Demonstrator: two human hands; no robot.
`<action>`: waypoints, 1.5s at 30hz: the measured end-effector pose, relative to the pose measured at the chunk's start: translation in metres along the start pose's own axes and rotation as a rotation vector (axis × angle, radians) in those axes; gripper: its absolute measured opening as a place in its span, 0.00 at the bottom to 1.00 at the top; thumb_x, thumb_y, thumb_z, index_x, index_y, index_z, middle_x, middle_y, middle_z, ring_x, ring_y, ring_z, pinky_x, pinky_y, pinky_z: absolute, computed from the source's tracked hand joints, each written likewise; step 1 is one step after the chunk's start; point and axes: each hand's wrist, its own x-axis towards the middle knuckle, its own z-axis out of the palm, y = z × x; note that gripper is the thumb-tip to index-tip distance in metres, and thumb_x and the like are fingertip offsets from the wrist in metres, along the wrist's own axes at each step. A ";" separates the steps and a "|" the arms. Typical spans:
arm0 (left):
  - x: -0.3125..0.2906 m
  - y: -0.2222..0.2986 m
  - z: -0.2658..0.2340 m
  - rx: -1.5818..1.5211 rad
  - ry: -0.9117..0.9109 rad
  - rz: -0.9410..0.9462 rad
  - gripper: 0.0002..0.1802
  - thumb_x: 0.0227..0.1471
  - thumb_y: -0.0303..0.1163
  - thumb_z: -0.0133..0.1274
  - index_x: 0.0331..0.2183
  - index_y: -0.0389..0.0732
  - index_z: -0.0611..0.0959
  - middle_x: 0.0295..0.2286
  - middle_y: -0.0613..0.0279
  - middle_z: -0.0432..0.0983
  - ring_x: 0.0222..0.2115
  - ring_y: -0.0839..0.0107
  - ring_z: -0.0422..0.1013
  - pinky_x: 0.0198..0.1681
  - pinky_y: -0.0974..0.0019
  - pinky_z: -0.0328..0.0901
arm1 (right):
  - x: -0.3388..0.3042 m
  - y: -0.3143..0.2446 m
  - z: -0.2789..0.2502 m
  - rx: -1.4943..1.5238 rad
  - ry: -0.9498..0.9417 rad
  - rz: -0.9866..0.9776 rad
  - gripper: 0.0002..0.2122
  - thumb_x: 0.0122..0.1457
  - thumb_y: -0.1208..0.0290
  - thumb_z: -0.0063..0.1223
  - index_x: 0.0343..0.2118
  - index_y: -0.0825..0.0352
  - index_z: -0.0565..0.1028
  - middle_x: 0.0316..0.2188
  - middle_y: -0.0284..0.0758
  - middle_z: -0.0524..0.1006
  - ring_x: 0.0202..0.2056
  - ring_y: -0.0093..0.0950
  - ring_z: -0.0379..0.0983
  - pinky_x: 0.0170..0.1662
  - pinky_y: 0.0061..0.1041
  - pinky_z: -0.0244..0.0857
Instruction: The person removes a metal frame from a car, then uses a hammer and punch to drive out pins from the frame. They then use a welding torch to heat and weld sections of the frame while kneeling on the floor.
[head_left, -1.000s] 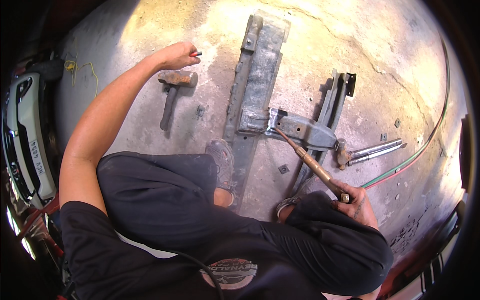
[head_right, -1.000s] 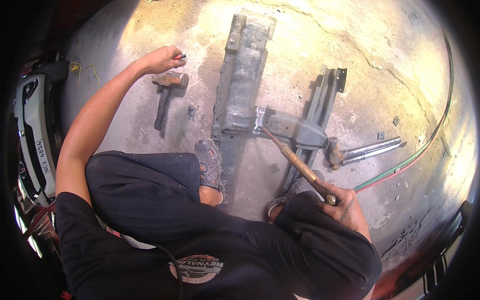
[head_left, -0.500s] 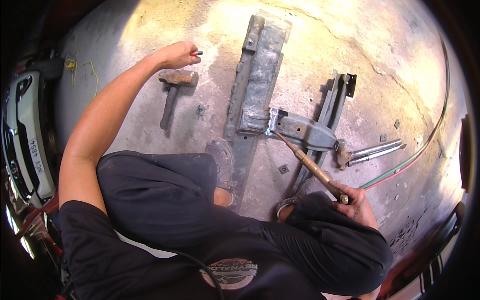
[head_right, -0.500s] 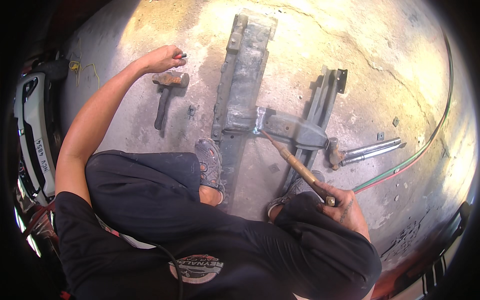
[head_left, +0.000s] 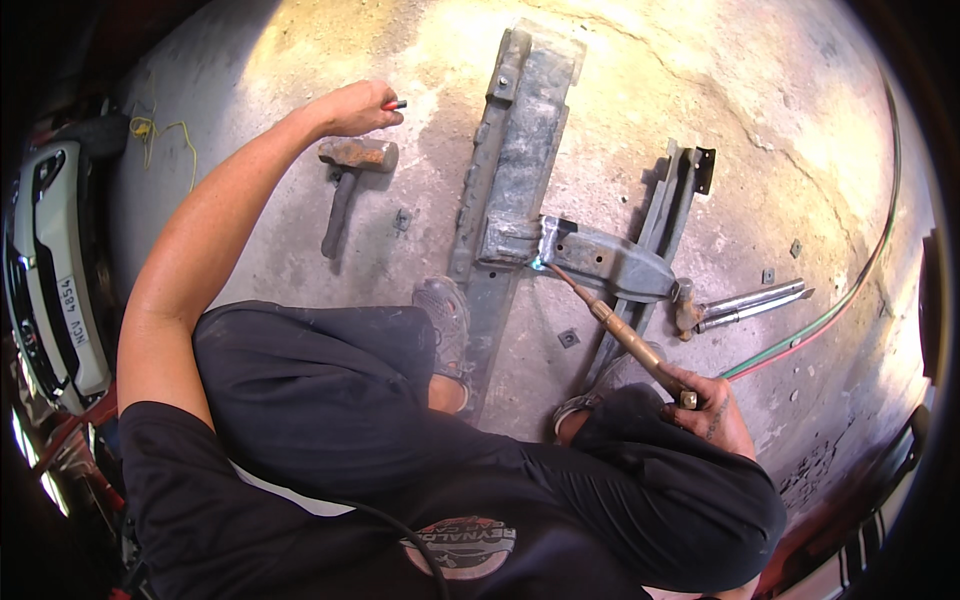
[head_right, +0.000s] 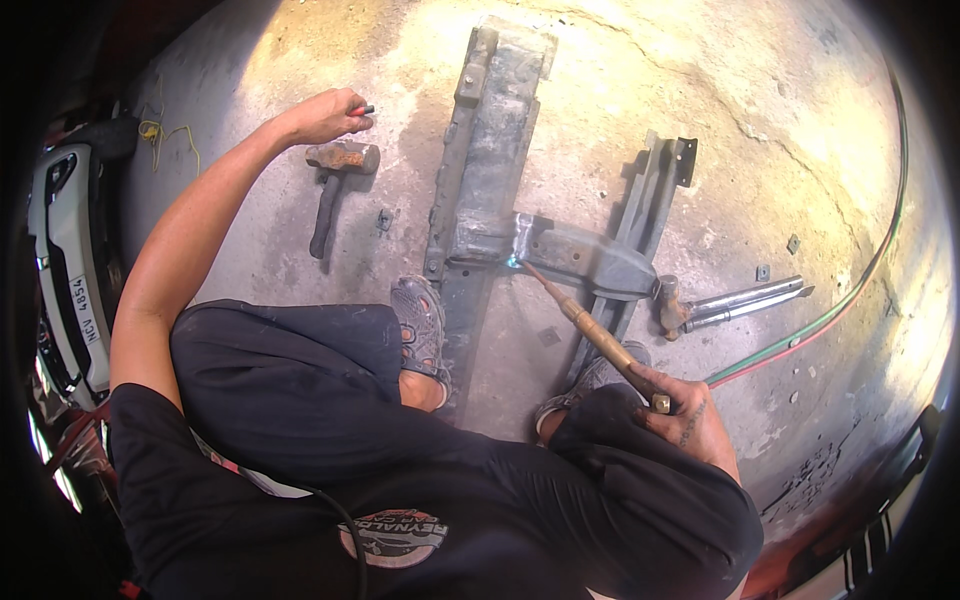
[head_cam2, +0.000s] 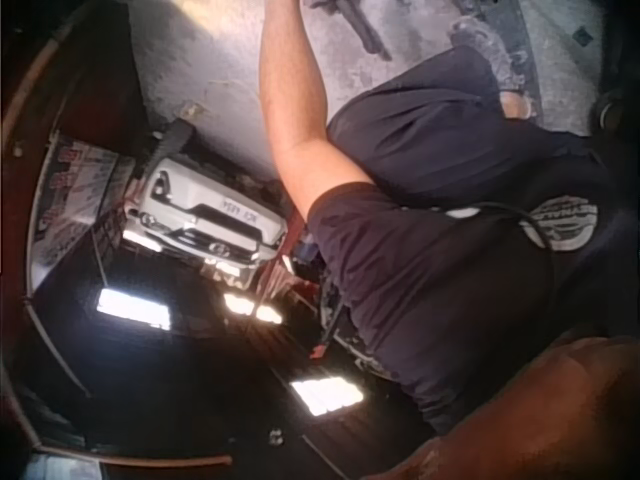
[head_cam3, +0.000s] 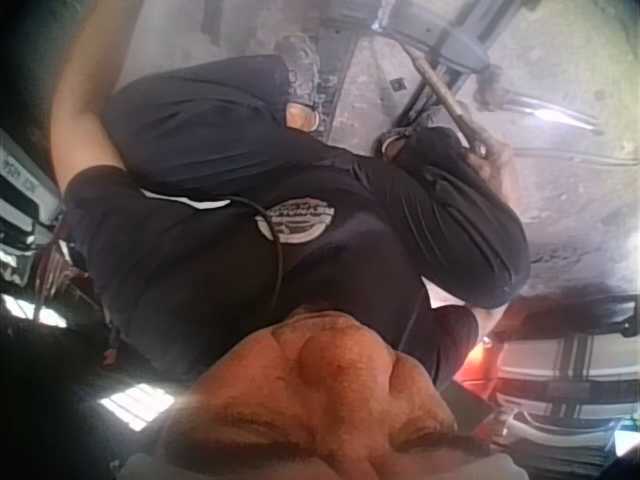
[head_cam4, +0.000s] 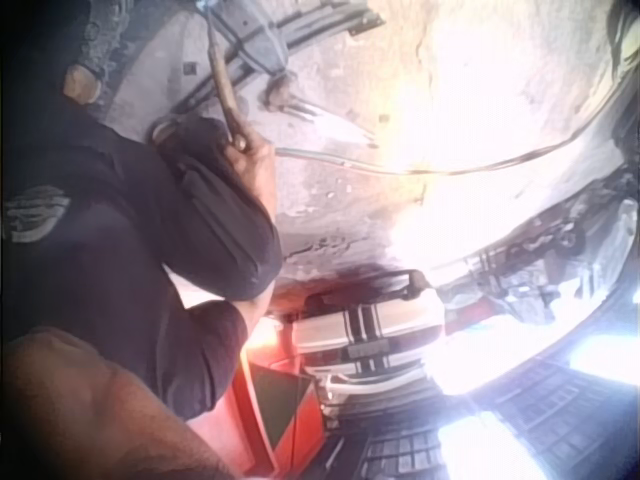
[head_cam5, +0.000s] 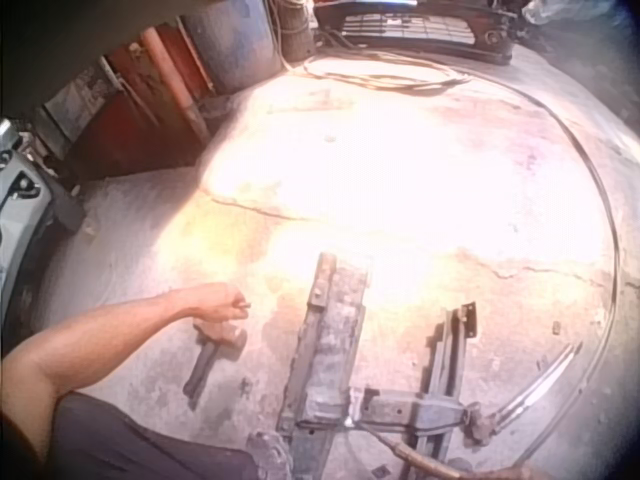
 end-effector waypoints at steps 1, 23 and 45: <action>0.000 0.000 0.000 -0.001 0.002 -0.003 0.20 0.60 0.41 0.54 0.25 0.33 0.79 0.18 0.56 0.73 0.21 0.65 0.68 0.29 0.54 0.62 | 0.000 -0.002 -0.001 -0.018 -0.010 0.010 0.25 0.50 0.83 0.60 0.55 0.68 0.76 0.24 0.38 0.72 0.30 0.16 0.66 0.37 0.23 0.67; -0.001 0.000 0.001 -0.010 -0.014 -0.022 0.20 0.60 0.41 0.53 0.28 0.32 0.81 0.20 0.53 0.76 0.23 0.63 0.71 0.31 0.54 0.64 | 0.005 0.002 0.003 0.024 0.045 -0.034 0.24 0.52 0.86 0.59 0.55 0.73 0.75 0.25 0.23 0.69 0.27 0.14 0.61 0.31 0.17 0.60; 0.000 -0.005 0.004 -0.043 -0.006 -0.035 0.21 0.59 0.42 0.54 0.25 0.32 0.78 0.18 0.55 0.72 0.21 0.64 0.68 0.29 0.54 0.61 | 0.005 -0.002 0.003 0.033 0.069 -0.032 0.24 0.52 0.85 0.59 0.55 0.71 0.75 0.25 0.26 0.70 0.27 0.15 0.62 0.32 0.18 0.62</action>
